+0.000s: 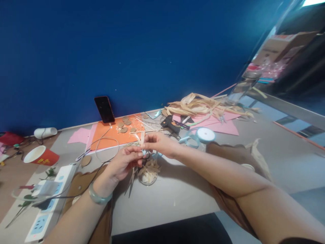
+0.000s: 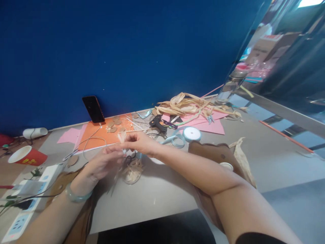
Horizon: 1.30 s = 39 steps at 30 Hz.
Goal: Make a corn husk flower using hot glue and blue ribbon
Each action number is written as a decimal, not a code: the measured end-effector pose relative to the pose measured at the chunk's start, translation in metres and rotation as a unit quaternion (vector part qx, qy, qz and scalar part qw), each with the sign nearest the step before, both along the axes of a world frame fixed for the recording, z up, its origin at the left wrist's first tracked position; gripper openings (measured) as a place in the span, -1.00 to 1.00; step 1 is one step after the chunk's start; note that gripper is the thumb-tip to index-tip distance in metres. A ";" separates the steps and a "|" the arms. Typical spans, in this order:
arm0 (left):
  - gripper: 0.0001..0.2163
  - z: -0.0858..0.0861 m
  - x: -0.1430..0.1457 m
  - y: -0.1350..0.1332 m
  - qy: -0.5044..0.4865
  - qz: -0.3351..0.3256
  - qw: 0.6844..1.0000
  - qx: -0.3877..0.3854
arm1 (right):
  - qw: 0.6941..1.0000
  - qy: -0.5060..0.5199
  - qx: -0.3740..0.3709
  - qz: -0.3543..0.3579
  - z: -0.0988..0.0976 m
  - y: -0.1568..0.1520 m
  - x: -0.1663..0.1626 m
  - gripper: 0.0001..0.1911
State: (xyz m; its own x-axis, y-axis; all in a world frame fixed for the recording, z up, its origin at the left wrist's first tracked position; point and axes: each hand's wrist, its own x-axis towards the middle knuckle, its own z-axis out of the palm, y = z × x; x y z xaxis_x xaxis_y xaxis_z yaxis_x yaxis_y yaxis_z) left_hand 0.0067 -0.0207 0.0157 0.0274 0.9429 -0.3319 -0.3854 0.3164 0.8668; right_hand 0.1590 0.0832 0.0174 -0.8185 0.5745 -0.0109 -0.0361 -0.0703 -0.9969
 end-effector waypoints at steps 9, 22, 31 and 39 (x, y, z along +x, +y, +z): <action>-0.84 0.002 0.000 -0.001 0.006 -0.020 1.000 -0.018 | 1.000 -0.016 0.019 0.006 0.002 -0.002 0.000 -0.65; -0.82 0.002 0.001 -0.001 0.049 0.008 0.998 0.038 | 0.997 -0.042 0.071 -0.008 0.007 -0.004 0.001 -0.66; -0.78 0.007 0.003 0.000 0.122 0.101 0.985 0.068 | 0.994 -0.058 0.094 -0.024 0.003 -0.003 0.002 -0.67; -0.76 0.008 0.002 -0.001 0.155 0.127 0.976 0.085 | 0.990 -0.039 0.125 -0.044 0.009 -0.009 0.001 -0.76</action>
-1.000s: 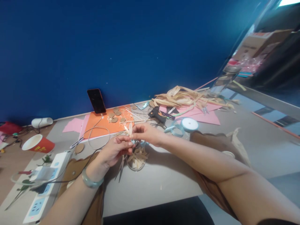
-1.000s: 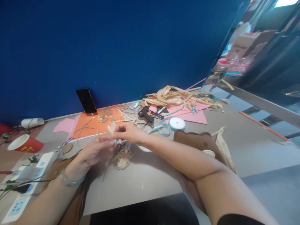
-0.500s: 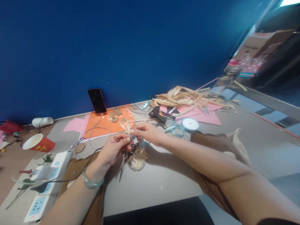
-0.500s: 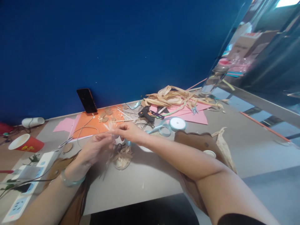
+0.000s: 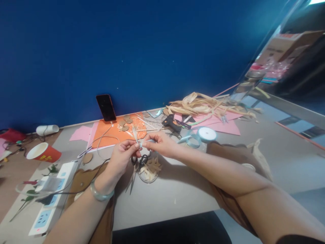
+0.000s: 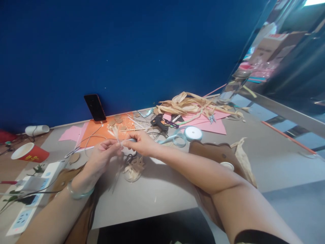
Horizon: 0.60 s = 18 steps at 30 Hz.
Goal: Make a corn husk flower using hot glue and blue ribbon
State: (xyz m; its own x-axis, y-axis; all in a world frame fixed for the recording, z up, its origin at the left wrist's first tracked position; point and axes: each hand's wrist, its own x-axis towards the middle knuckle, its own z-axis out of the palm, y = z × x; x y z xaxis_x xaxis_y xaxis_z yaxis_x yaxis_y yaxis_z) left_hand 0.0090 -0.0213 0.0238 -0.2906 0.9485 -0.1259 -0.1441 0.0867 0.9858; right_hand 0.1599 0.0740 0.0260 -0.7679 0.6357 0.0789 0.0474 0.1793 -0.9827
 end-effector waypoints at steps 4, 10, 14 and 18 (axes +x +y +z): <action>-0.76 0.000 0.000 0.000 0.035 0.014 0.999 0.012 | 1.000 0.010 0.013 -0.001 0.001 -0.001 -0.003 -0.75; -0.76 -0.006 -0.013 0.005 0.036 0.034 0.998 0.035 | 0.998 -0.028 0.048 0.008 -0.005 0.001 -0.006 -0.74; -0.77 -0.007 -0.025 0.010 0.025 0.074 0.994 0.072 | 0.972 -0.014 0.225 -0.067 -0.007 0.004 -0.003 -0.78; -0.76 -0.005 -0.027 0.012 0.020 0.097 0.992 0.078 | 0.913 0.050 0.369 -0.167 0.001 0.010 0.003 -0.73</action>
State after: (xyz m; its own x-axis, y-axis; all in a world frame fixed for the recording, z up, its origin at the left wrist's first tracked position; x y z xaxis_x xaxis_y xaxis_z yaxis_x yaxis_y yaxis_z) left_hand -0.0185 -0.0096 0.0186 -0.4708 0.8816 0.0342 -0.1034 -0.0937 0.9902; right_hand 0.1625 0.0835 0.0268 -0.5064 0.5791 0.6389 0.1383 0.7859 -0.6027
